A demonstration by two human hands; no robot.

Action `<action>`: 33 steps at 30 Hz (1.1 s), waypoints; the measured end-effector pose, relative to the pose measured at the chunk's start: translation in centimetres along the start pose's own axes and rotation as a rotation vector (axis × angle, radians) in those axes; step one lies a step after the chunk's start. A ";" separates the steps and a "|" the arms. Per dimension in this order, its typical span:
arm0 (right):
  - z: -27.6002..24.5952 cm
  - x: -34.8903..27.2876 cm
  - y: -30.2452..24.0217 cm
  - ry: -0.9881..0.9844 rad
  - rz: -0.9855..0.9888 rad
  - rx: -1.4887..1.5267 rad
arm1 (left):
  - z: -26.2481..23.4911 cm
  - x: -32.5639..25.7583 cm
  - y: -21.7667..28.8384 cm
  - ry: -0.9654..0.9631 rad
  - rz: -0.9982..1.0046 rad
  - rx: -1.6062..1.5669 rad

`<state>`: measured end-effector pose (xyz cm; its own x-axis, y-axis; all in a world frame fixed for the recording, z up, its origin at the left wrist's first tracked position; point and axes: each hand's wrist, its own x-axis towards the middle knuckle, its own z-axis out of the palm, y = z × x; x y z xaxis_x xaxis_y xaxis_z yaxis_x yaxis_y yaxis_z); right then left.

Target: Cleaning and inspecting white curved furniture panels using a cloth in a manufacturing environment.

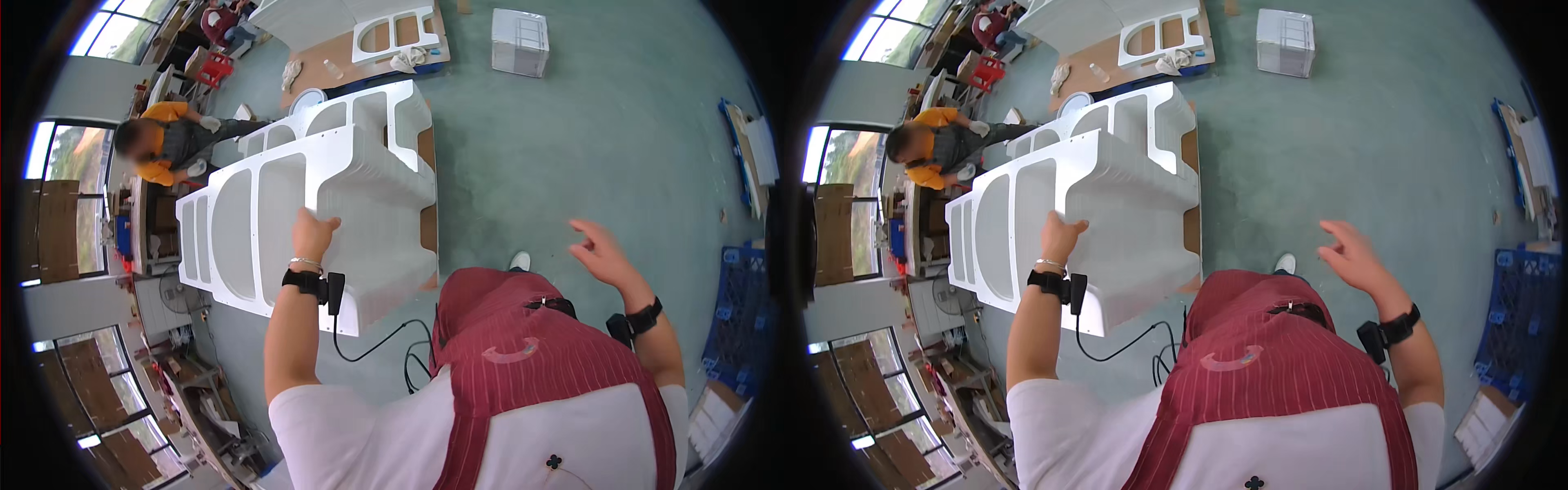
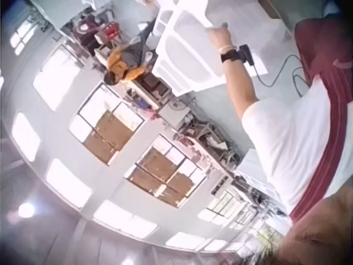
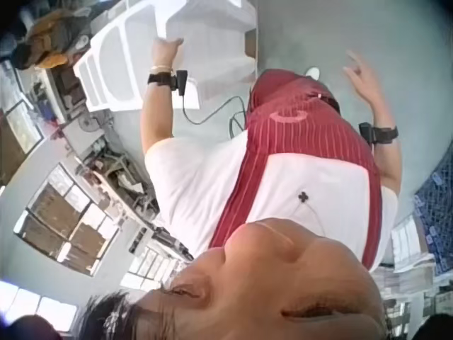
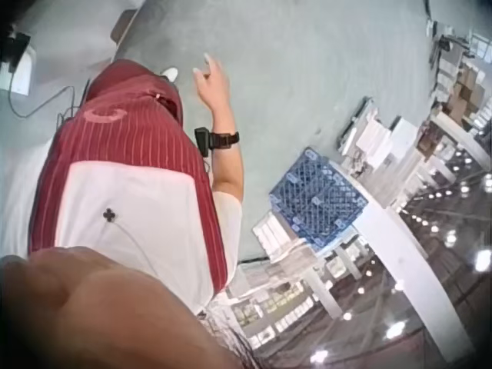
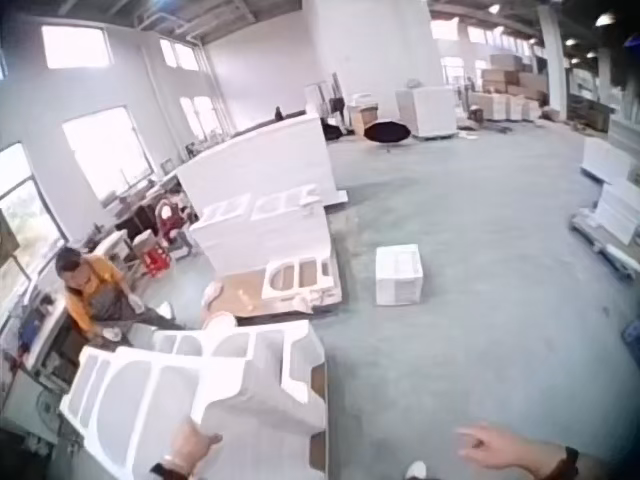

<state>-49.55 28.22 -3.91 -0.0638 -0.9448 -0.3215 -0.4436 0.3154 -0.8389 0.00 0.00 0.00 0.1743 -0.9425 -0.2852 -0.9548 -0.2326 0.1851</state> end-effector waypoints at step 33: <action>-23.5 54.6 -5.0 -0.301 -0.056 -0.189 | 0.4 16.8 13.3 0.318 -0.719 -0.447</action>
<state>-71.85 -27.02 -6.89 0.2186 -0.8828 -0.4158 -0.5981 0.2155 -0.7719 -9.88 -18.83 -2.66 0.8144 -0.5400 -0.2124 -0.4185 -0.8002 0.4295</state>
